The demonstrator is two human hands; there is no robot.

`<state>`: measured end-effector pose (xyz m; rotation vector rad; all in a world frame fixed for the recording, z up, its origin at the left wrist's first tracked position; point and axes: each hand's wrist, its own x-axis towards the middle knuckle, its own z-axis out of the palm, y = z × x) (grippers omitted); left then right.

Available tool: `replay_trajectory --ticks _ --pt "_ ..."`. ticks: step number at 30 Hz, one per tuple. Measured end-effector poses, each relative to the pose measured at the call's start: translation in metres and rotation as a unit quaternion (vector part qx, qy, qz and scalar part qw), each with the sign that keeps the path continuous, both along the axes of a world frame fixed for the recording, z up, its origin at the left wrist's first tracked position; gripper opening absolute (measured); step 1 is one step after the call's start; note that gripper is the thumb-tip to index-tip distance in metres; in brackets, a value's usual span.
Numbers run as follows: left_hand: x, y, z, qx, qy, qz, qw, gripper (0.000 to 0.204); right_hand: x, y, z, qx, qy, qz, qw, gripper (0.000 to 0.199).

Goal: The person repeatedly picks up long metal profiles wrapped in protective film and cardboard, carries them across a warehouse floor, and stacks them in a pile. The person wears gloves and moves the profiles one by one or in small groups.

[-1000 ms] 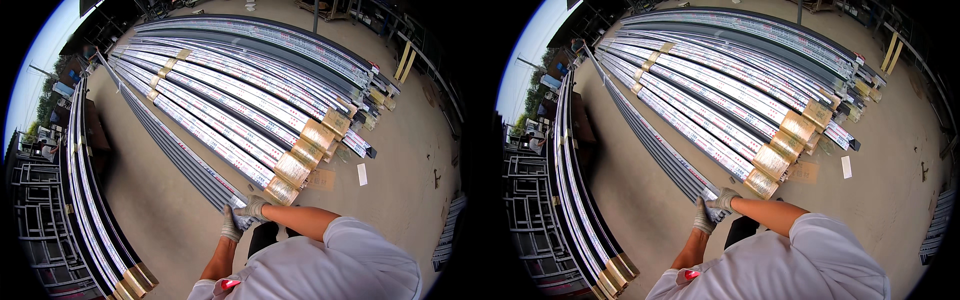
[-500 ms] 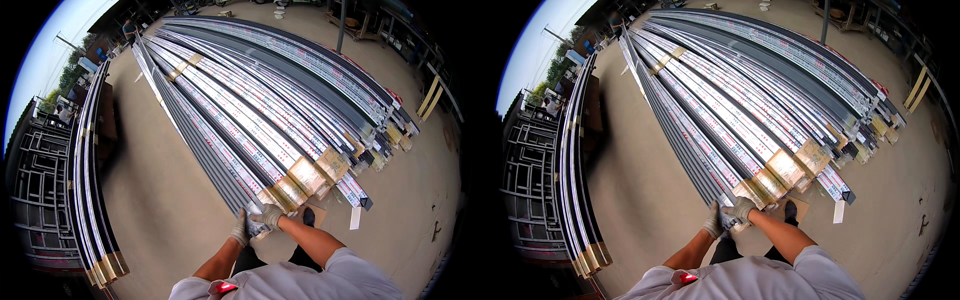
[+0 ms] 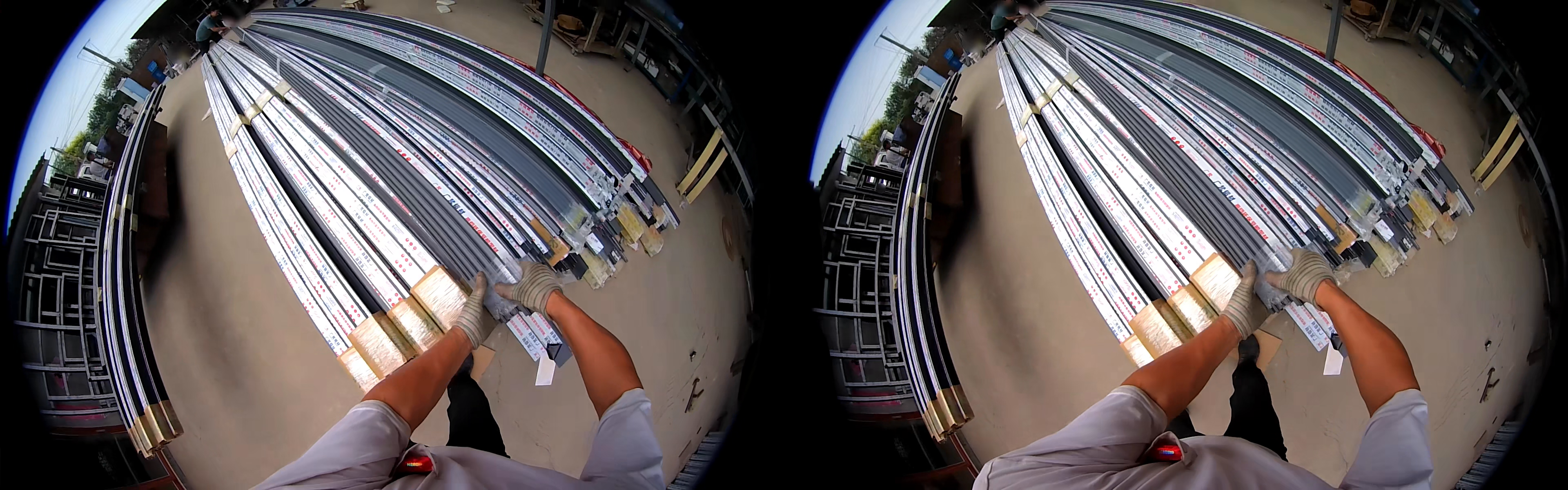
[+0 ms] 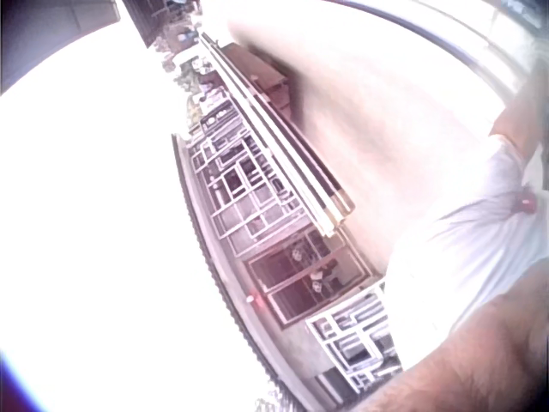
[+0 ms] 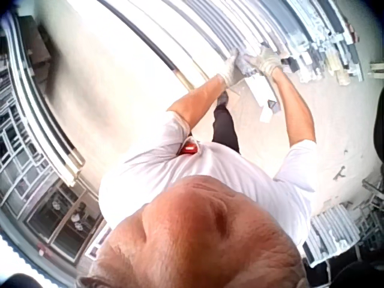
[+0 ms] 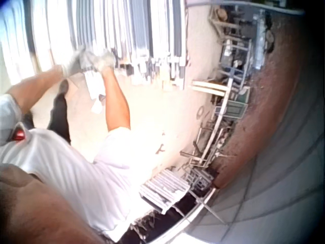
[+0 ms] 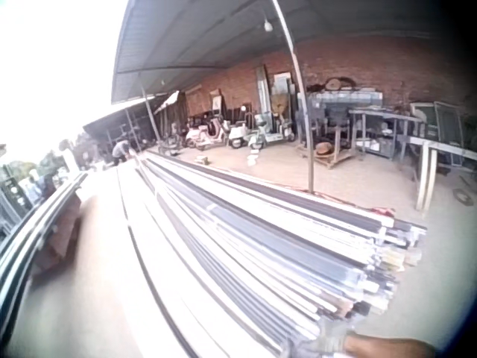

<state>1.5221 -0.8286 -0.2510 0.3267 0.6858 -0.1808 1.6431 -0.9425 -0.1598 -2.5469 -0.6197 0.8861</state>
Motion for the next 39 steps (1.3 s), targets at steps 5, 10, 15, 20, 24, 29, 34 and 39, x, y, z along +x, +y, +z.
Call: replay_trajectory --ticks 5,10,15,20,24,29,34,39 --pt "0.009 -0.003 -0.005 0.134 -0.061 -0.233 0.961 0.086 0.059 -0.028 -0.034 -0.119 -0.097 0.014 0.988 0.095" --pt "-0.1 0.061 -0.043 0.205 0.056 -0.193 0.958 0.073 0.086 -0.044 -0.115 -0.18 -0.001 -0.023 0.983 0.092" --pt "-0.292 0.132 -0.092 0.333 0.396 -0.176 0.838 0.053 0.127 -0.147 -0.245 -0.09 -0.059 -0.121 0.987 0.046" --pt "-0.409 0.123 -0.092 0.279 0.532 -0.182 0.779 0.036 0.088 -0.209 -0.252 -0.019 -0.184 -0.22 0.958 0.043" --pt "-0.406 0.076 -0.079 0.268 0.484 -0.163 0.817 0.049 -0.019 -0.163 -0.217 -0.03 -0.131 -0.273 0.953 0.036" --pt "-0.357 0.055 -0.035 0.31 0.264 -0.161 0.899 0.048 -0.184 -0.116 -0.201 -0.044 0.038 -0.282 0.958 0.034" --pt "-0.396 0.085 0.005 0.378 0.151 -0.128 0.905 0.048 -0.312 -0.072 -0.216 0.033 0.17 -0.227 0.958 0.034" --pt "-0.554 0.131 -0.013 0.352 0.24 -0.036 0.904 0.045 -0.394 -0.014 -0.186 0.08 0.211 -0.177 0.958 0.031"
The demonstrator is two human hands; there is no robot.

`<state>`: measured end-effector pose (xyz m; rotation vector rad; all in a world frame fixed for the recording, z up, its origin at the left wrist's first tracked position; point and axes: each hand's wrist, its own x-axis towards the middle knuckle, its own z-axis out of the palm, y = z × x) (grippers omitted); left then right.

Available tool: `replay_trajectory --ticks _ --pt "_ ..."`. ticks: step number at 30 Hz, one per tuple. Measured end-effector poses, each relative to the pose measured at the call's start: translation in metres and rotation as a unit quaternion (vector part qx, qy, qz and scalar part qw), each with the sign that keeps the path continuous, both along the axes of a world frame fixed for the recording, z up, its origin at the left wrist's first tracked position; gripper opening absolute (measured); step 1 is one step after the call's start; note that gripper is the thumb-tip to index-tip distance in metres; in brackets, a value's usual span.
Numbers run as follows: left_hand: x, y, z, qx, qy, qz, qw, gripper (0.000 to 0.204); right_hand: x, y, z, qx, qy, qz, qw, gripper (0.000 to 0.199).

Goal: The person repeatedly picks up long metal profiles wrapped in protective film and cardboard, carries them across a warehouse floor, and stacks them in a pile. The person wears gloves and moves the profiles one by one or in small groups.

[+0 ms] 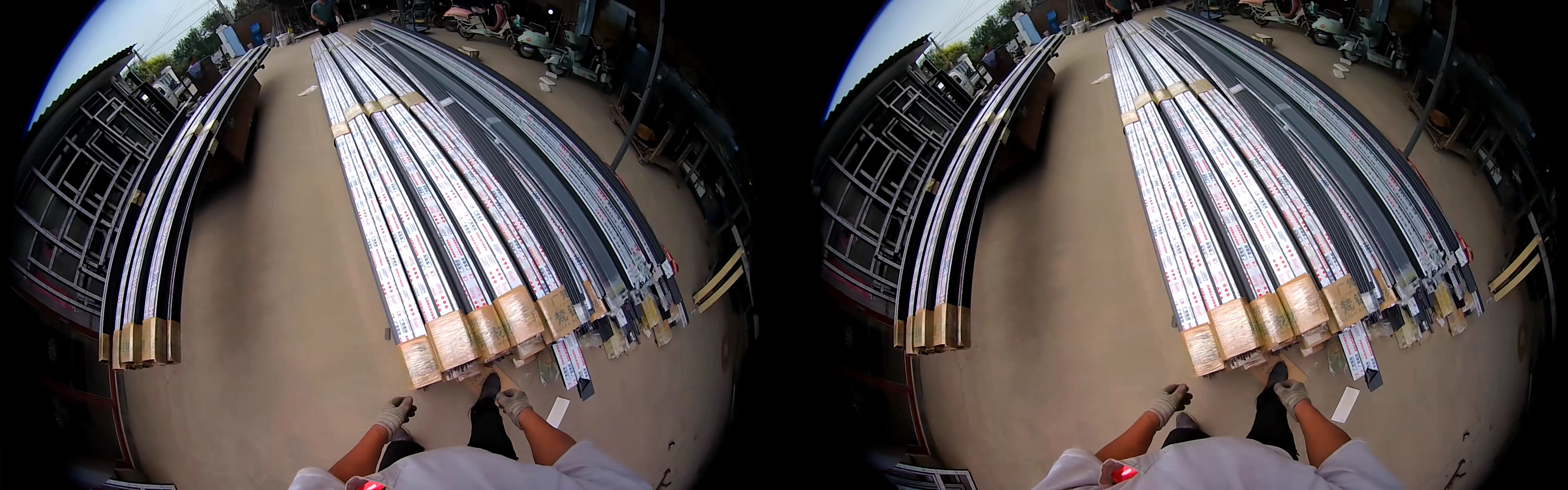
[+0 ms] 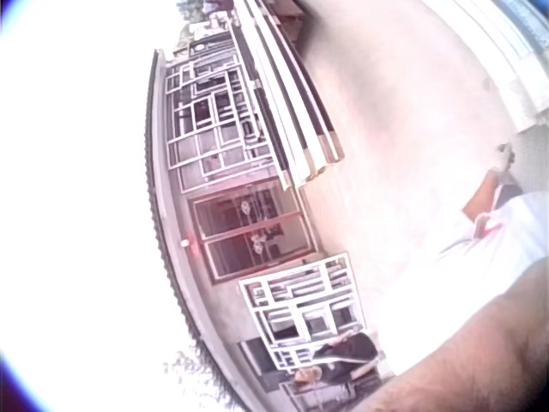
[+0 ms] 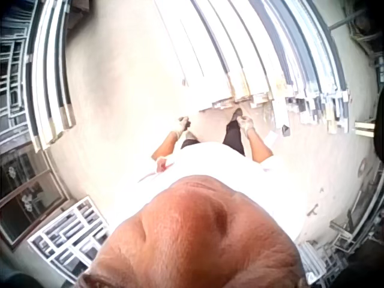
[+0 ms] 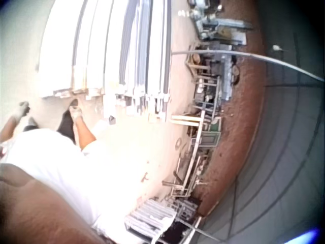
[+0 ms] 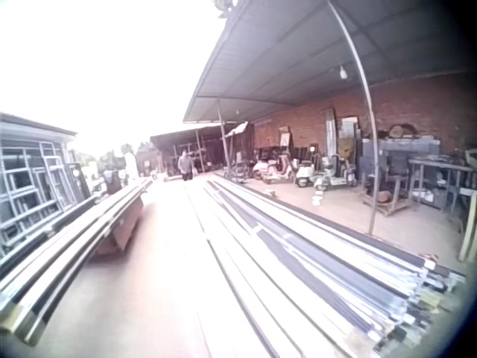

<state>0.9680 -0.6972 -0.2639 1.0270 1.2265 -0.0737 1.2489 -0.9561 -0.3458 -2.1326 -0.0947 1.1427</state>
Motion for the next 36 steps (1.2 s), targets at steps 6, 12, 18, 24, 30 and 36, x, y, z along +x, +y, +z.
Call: replay_trajectory --ticks 6,12,18,24,30,36 --pt "-0.266 0.021 -0.034 -0.021 0.183 0.238 0.954 0.043 -0.082 0.056 0.02 0.042 0.061 -0.006 0.997 0.032" --pt "-0.469 -0.015 -0.011 -0.046 0.215 0.4 0.89 0.04 -0.192 0.145 0.031 -0.022 0.099 0.127 0.987 0.036" --pt "-0.502 -0.064 -0.017 -0.111 0.175 0.47 0.858 0.029 -0.233 0.253 0.076 0.031 0.029 0.302 0.952 0.038" --pt "-0.448 -0.061 -0.011 -0.131 0.16 0.396 0.894 0.04 -0.225 0.32 0.073 0.041 0.027 0.28 0.959 0.037" --pt "-0.441 0.048 0.015 -0.074 0.174 0.425 0.885 0.039 -0.189 0.347 0.041 -0.024 0.17 0.19 0.967 0.022" --pt "-0.439 0.188 0.083 -0.006 0.148 0.476 0.867 0.051 -0.174 0.45 0.039 -0.079 0.11 0.158 0.978 0.028"
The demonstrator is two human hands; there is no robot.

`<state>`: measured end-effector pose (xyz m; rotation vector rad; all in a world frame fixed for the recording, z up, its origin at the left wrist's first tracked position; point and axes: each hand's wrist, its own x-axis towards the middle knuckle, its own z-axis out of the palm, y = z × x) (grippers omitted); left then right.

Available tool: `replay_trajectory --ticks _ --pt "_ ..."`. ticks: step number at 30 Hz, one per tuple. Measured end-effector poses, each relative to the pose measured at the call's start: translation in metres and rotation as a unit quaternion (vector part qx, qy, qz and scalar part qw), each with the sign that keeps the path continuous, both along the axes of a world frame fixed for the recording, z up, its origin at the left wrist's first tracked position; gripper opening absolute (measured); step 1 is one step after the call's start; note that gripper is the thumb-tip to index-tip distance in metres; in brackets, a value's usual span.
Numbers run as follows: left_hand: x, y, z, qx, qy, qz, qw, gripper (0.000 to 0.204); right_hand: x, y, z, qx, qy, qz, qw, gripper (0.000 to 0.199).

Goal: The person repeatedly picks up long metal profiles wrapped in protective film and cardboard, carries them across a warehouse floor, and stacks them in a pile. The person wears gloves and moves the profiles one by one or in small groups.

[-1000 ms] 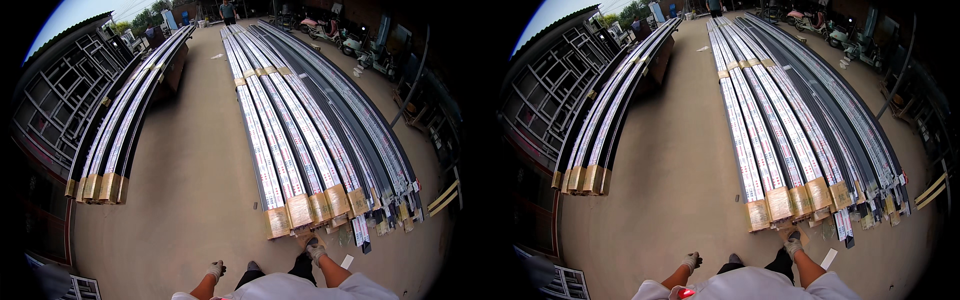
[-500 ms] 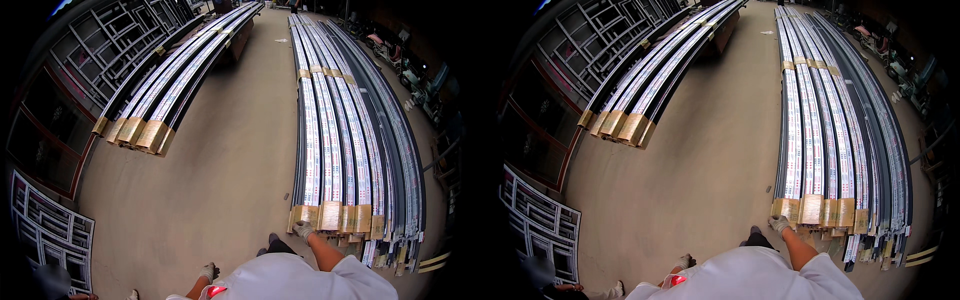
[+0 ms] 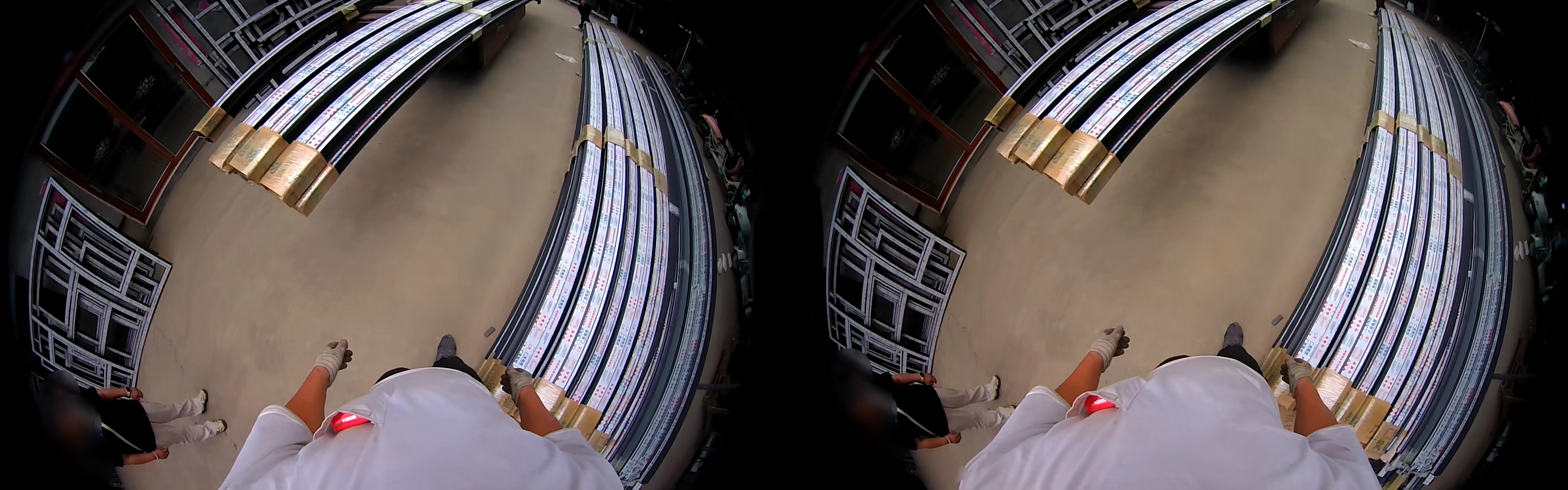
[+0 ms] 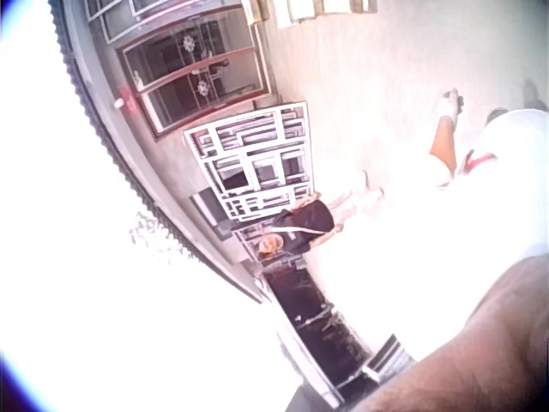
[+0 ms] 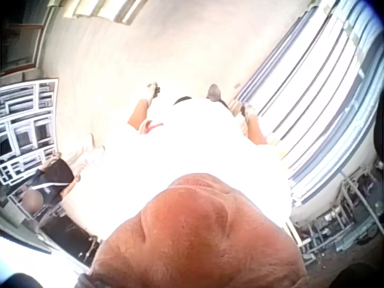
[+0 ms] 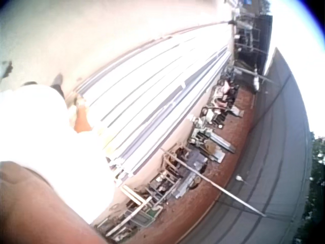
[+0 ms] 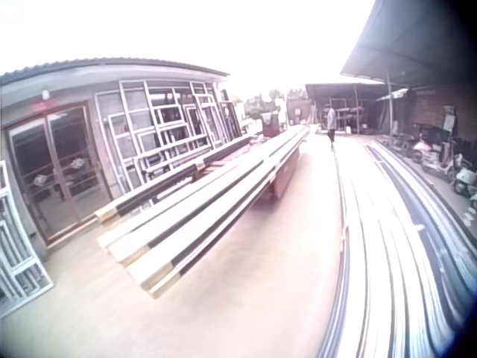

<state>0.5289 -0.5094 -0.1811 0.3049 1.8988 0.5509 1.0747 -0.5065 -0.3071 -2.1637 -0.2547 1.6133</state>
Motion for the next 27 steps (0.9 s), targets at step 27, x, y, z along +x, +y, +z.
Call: replay_trajectory --ticks 27 --pt "-0.39 0.453 0.155 0.343 0.577 -0.008 0.741 0.046 -0.477 0.441 0.191 0.266 0.057 0.246 0.93 0.026"
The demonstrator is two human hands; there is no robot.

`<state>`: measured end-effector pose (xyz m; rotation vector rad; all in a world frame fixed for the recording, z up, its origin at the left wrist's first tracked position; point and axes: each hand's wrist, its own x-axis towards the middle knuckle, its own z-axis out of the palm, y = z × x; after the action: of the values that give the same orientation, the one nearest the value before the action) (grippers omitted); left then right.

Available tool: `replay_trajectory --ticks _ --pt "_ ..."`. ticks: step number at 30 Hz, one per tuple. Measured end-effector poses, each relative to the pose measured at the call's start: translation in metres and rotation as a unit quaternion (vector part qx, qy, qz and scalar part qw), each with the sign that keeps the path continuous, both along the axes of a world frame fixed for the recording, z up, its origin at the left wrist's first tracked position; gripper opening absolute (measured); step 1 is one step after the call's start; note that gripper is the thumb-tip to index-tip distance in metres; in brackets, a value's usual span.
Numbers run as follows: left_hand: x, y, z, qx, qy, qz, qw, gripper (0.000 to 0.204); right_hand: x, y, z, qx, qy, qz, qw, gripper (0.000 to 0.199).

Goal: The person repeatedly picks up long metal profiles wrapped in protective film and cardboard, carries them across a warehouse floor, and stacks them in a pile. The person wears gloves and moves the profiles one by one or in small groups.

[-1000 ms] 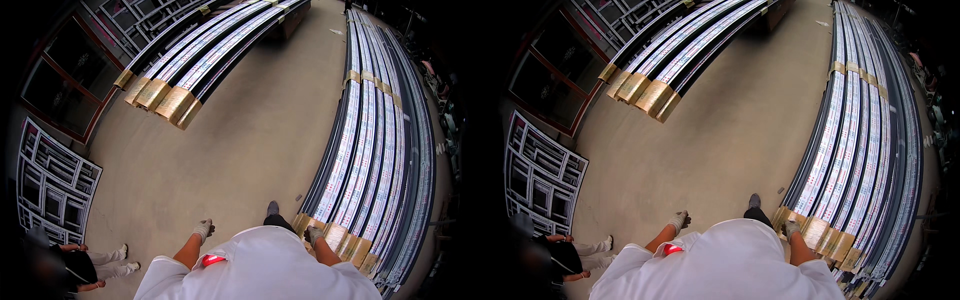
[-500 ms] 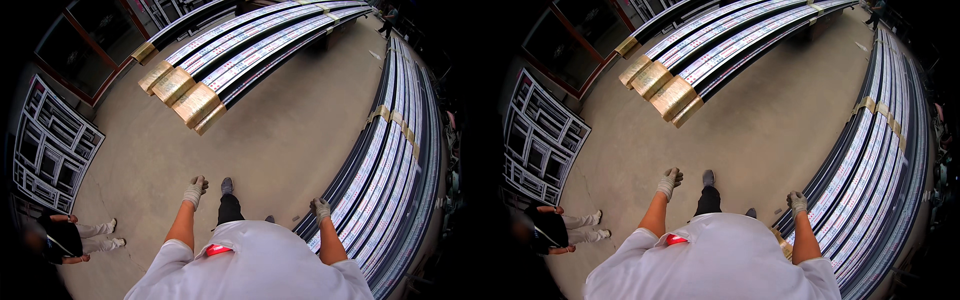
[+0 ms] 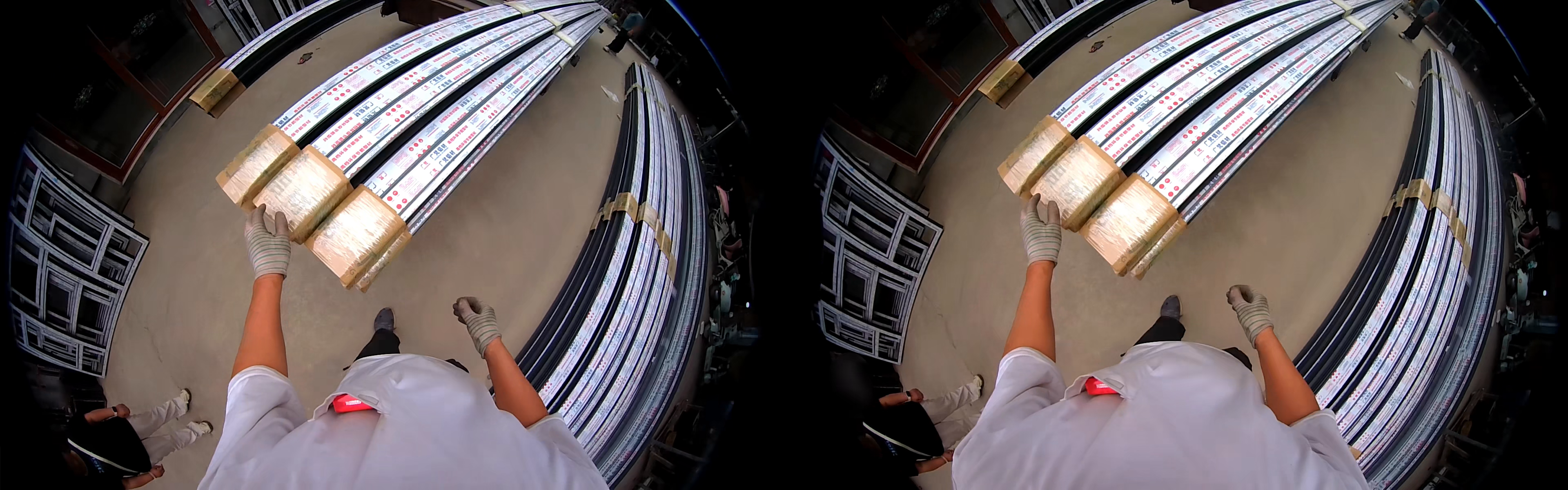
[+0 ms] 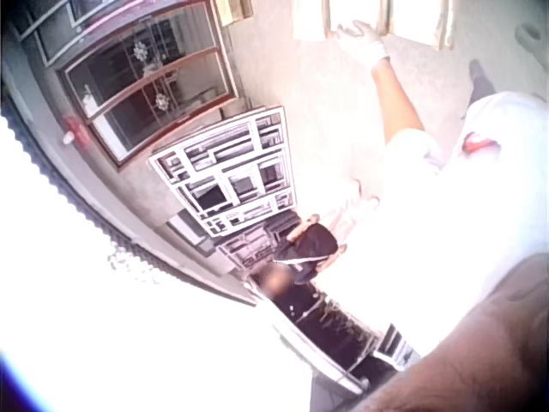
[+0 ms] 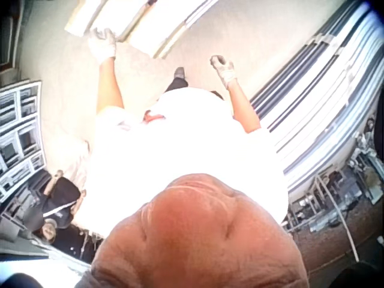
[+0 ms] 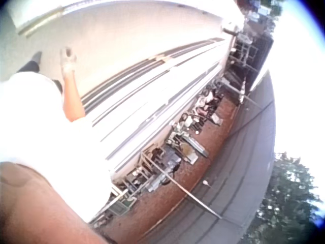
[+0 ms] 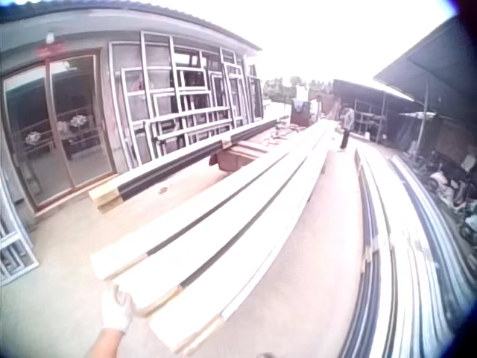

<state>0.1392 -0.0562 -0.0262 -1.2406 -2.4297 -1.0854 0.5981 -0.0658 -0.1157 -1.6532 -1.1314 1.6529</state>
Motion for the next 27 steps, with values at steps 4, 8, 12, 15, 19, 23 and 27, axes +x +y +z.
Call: replay_trajectory --ticks 4,8,12,15,19,23,27 --pt "-0.028 0.019 -0.016 -0.017 -0.019 -0.012 1.0 0.047 -0.084 0.041 0.01 0.031 -0.013 0.092 0.995 0.032" --pt "-0.024 0.028 -0.037 0.084 -0.032 -0.021 0.996 0.057 -0.134 0.066 0.005 0.023 -0.019 0.143 0.989 0.039" --pt "0.003 0.021 -0.048 0.166 -0.404 0.084 0.895 0.069 -0.167 0.089 -0.018 0.006 -0.006 0.141 0.99 0.048" --pt "-0.003 -0.015 -0.118 0.149 -0.574 0.109 0.798 0.082 -0.193 0.1 -0.018 -0.034 0.023 0.138 0.99 0.064" --pt "0.02 -0.025 -0.137 0.091 -0.724 0.017 0.683 0.087 -0.198 0.106 -0.024 -0.001 0.031 0.133 0.991 0.066" --pt "0.033 -0.008 -0.124 0.134 -0.849 -0.084 0.505 0.084 -0.19 0.1 -0.011 -0.046 0.077 0.09 0.992 0.078" --pt "0.014 0.008 -0.156 0.121 -0.878 -0.167 0.432 0.074 -0.195 0.095 -0.033 -0.053 0.106 0.058 0.991 0.086"
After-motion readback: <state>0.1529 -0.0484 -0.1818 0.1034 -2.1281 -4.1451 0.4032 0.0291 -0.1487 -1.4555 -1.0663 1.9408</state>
